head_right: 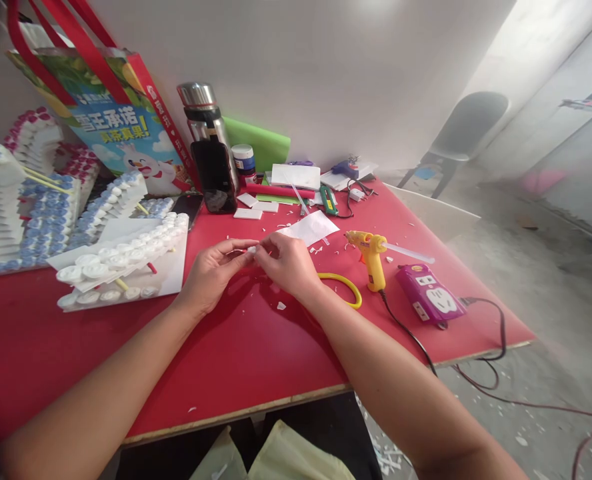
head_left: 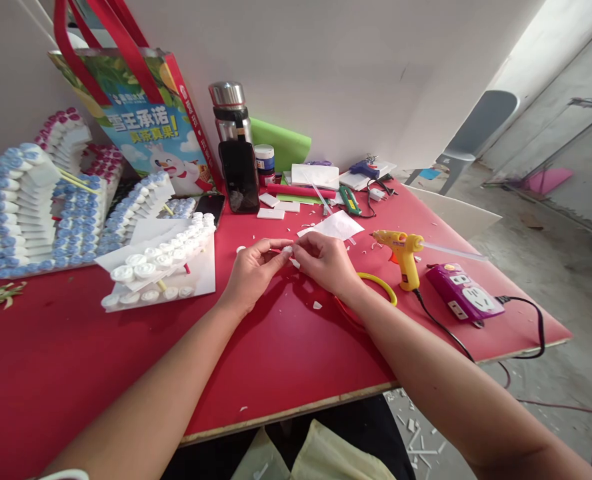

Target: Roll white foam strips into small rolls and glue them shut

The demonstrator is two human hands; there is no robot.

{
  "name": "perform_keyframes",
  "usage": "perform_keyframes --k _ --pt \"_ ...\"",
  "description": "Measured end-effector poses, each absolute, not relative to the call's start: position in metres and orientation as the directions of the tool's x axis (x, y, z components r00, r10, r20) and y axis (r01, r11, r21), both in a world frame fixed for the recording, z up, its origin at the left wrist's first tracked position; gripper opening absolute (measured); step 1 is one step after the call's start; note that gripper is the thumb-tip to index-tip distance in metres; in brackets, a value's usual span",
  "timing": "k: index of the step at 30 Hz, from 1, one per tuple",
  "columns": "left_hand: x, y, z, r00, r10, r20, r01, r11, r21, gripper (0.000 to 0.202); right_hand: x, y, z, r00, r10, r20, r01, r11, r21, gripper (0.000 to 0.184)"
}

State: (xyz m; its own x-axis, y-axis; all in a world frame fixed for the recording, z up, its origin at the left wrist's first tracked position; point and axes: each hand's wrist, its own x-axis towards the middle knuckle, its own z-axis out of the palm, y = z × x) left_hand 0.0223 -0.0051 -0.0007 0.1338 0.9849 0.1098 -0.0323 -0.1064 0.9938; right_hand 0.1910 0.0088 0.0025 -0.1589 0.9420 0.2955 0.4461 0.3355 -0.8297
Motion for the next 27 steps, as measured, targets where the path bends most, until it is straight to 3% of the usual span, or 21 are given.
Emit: perform_keyframes --k 8,14,16,19,22,24,27 --pt "0.022 -0.007 0.003 0.124 0.976 0.177 0.003 -0.178 0.984 0.029 0.190 0.010 -0.002 -0.156 0.948 0.278 0.436 0.319 -0.842 0.020" --pt "0.017 -0.004 -0.001 0.090 0.996 0.025 -0.135 -0.013 0.991 0.041 0.197 0.004 0.021 -0.182 0.965 0.191 0.516 0.259 -0.817 0.018" --pt "0.015 -0.001 -0.003 0.080 0.997 -0.015 -0.218 0.032 0.975 0.039 0.209 -0.007 0.036 -0.190 0.958 0.213 0.645 0.285 -0.709 0.016" --pt "0.013 0.003 -0.004 0.103 0.994 -0.035 -0.364 0.070 0.929 0.031 0.234 -0.031 0.052 -0.219 0.949 0.228 0.856 0.299 -0.423 0.020" --pt "0.013 0.004 -0.003 0.130 0.990 -0.060 -0.477 0.115 0.871 0.027 0.256 -0.057 0.049 -0.309 0.949 0.060 0.937 0.315 -0.152 0.038" --pt "0.014 0.003 -0.002 0.149 0.985 -0.082 -0.517 0.149 0.843 0.026 0.263 -0.068 0.041 -0.363 0.930 -0.052 0.931 0.359 -0.071 0.042" --pt "0.014 0.002 -0.002 0.195 0.976 -0.101 -0.552 0.194 0.811 0.024 0.262 -0.070 0.030 -0.363 0.927 -0.094 0.930 0.366 0.017 0.057"
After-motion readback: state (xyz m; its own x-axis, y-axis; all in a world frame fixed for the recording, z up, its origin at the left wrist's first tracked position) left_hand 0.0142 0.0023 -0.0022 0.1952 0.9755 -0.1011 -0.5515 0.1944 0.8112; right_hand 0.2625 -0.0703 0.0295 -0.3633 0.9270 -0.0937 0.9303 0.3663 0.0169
